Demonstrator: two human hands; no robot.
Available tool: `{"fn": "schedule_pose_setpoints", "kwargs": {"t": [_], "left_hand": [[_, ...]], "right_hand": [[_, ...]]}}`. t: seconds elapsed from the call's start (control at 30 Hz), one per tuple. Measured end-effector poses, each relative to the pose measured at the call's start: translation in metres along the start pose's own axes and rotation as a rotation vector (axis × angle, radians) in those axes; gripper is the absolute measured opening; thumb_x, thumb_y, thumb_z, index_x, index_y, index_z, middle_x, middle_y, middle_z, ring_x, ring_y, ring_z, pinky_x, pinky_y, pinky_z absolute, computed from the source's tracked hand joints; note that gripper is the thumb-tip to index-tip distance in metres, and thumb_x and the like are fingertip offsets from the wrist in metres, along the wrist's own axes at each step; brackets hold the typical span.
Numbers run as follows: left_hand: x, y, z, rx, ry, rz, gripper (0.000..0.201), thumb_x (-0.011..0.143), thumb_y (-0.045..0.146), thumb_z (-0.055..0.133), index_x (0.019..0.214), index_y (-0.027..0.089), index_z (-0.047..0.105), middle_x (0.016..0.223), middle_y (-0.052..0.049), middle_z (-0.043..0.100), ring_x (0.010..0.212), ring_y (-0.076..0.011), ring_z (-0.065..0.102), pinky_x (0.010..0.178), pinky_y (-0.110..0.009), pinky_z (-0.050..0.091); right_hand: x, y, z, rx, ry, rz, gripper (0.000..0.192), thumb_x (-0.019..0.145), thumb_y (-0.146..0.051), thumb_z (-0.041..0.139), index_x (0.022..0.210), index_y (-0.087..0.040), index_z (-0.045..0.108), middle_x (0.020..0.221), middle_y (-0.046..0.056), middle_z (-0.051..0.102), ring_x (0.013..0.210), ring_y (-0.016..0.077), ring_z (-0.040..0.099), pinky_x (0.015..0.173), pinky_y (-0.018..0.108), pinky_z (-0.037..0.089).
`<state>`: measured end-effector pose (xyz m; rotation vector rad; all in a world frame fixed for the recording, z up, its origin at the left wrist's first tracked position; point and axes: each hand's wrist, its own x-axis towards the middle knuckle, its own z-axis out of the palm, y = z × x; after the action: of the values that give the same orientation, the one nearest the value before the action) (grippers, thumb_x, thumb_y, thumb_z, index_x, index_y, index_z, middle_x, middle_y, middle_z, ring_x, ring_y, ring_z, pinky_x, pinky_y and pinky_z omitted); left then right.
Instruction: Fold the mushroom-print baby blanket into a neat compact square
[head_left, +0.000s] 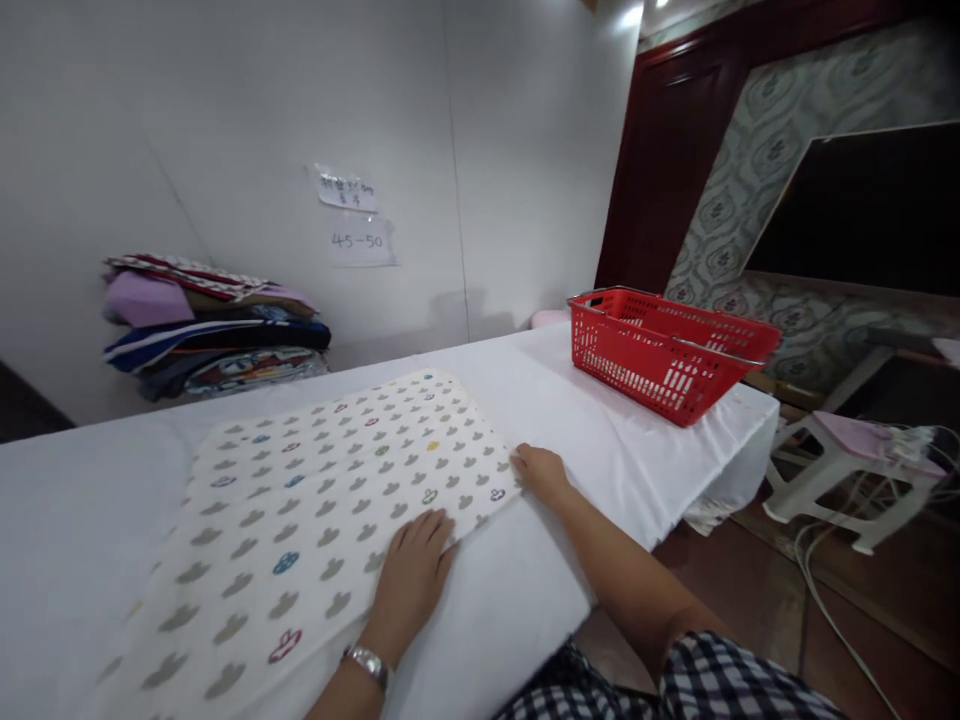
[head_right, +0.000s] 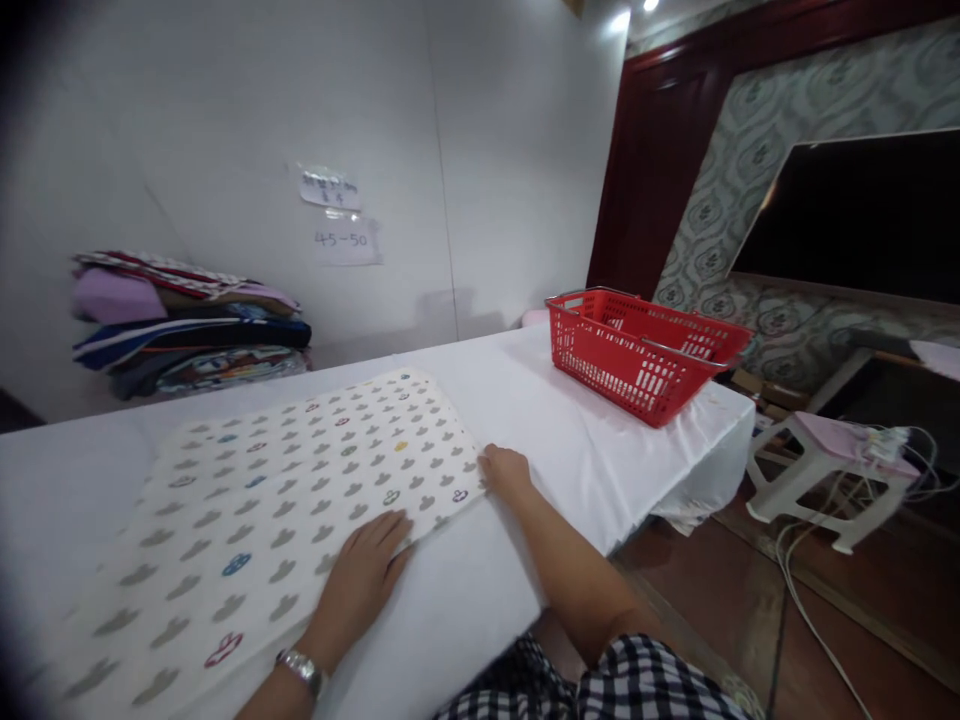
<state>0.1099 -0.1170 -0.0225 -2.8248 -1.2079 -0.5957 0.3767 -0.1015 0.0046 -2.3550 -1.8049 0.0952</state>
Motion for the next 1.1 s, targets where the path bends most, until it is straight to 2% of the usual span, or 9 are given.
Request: {"fn": "schedule_pose_setpoints", "kwargs": {"t": [0.17,0.27,0.53,0.7,0.87,1.0,1.1], "left_hand": [[-0.005,0.009,-0.008,-0.019,-0.053,-0.024,0.033,0.089,0.024,0.040,0.117,0.022,0.059,0.125,-0.006,0.059,0.118,-0.0226,0.051,0.100,-0.043,0.039],[-0.007,0.012,-0.013,-0.017,-0.079,-0.039,0.034,0.088,0.020,0.039,0.116,0.022,0.059,0.126,-0.005,0.059,0.118,-0.0223,0.051,0.100,-0.043,0.039],[-0.018,0.005,-0.025,0.002,-0.149,-0.075,0.059,0.072,-0.002,0.035,0.122,0.020,0.057,0.132,-0.004,0.054,0.123,-0.0200,0.047,0.103,-0.040,0.038],[-0.046,-0.018,-0.032,0.057,-0.118,-0.149,0.062,0.071,-0.002,0.034,0.125,0.020,0.056,0.132,-0.004,0.054,0.123,-0.0212,0.047,0.104,-0.041,0.038],[-0.081,-0.056,-0.050,0.204,-0.128,-0.271,0.063,0.067,-0.002,0.036,0.121,0.021,0.059,0.131,-0.003,0.055,0.122,-0.0207,0.049,0.103,-0.038,0.039],[-0.111,-0.083,-0.072,0.304,-0.143,-0.421,0.067,0.064,-0.003,0.036,0.120,0.024,0.060,0.128,0.000,0.058,0.119,-0.0194,0.052,0.102,-0.036,0.041],[-0.129,-0.087,-0.084,0.299,-0.167,-0.467,0.063,0.065,0.001,0.037,0.116,0.027,0.064,0.121,0.002,0.063,0.113,-0.0203,0.057,0.099,-0.037,0.044]], "right_hand": [[0.003,0.023,-0.007,0.025,0.046,0.064,0.035,0.095,-0.040,0.031,0.113,-0.024,0.056,0.099,0.006,0.069,0.091,0.0189,0.062,0.069,0.026,0.036],[0.002,0.032,-0.005,0.010,0.006,0.040,0.034,0.095,-0.041,0.033,0.110,-0.023,0.058,0.097,0.006,0.069,0.091,0.0195,0.062,0.069,0.026,0.036],[-0.011,0.031,-0.004,0.016,-0.004,0.021,0.036,0.094,-0.043,0.034,0.113,-0.021,0.055,0.100,0.008,0.067,0.092,0.0195,0.061,0.071,0.027,0.037],[-0.017,0.025,-0.007,0.006,-0.022,-0.020,0.030,0.095,-0.036,0.033,0.110,-0.022,0.055,0.101,0.006,0.068,0.092,0.0199,0.061,0.070,0.027,0.037],[-0.016,0.026,-0.006,0.004,-0.035,-0.085,0.030,0.095,-0.032,0.031,0.112,-0.023,0.053,0.102,0.006,0.068,0.093,0.0204,0.061,0.071,0.028,0.038],[-0.013,0.036,-0.011,0.031,-0.012,-0.126,0.036,0.095,-0.033,0.029,0.124,-0.023,0.049,0.104,0.006,0.068,0.094,0.0206,0.062,0.074,0.028,0.040],[-0.013,0.045,-0.015,0.045,0.056,-0.108,0.043,0.095,-0.035,0.026,0.132,-0.021,0.044,0.107,0.008,0.067,0.098,0.0222,0.062,0.078,0.030,0.042]]}}
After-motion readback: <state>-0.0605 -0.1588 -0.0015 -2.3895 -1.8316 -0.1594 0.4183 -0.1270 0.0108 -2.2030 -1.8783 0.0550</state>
